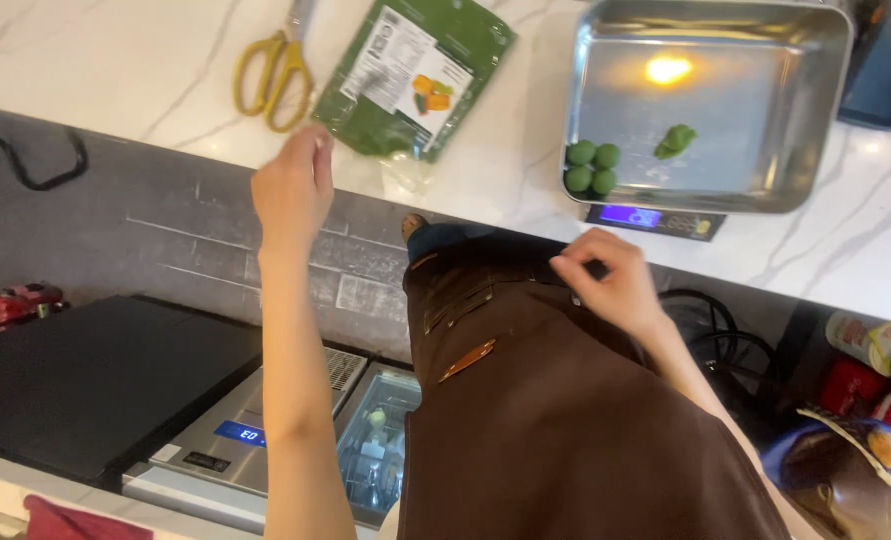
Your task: The recorder is portioning green pastry filling balls from a packet and weighing them on a digital scale at a prep counter.
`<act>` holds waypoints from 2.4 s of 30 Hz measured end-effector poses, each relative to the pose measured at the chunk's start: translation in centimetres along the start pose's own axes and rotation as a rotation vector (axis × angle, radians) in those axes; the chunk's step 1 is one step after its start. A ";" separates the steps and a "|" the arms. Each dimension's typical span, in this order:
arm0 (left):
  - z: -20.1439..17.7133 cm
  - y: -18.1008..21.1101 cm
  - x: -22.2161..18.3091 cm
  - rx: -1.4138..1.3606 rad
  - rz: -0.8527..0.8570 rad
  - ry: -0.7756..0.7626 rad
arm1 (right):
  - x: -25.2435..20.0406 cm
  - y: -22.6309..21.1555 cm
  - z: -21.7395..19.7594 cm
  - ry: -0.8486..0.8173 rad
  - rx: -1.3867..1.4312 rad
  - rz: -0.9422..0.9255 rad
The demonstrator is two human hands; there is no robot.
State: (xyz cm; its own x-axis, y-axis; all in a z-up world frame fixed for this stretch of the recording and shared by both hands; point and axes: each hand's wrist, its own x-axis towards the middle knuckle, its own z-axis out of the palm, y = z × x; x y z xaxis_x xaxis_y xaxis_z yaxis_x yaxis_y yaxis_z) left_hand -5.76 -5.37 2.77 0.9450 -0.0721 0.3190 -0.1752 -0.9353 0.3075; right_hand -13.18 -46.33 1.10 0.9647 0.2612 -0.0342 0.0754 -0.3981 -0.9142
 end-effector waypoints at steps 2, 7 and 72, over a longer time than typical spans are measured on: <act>-2.7 0.4 -1.1 0.049 0.009 -0.058 | 2.3 -1.7 2.8 -0.057 -0.008 -0.028; -2.9 -1.4 -4.2 0.271 0.119 -0.220 | 8.3 -6.0 9.4 -0.201 0.031 -0.131; -6.2 0.9 -2.1 -0.230 -0.072 -0.234 | 14.9 -5.3 18.6 0.263 0.522 0.200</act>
State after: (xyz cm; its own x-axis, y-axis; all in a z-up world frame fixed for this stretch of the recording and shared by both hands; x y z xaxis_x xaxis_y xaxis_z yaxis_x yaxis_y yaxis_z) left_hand -9.57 -3.90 7.96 0.9904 -0.1108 0.0828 -0.1379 -0.8399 0.5249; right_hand -3.88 -23.94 -2.13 0.9823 -0.0262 -0.1854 -0.1827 0.0837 -0.9796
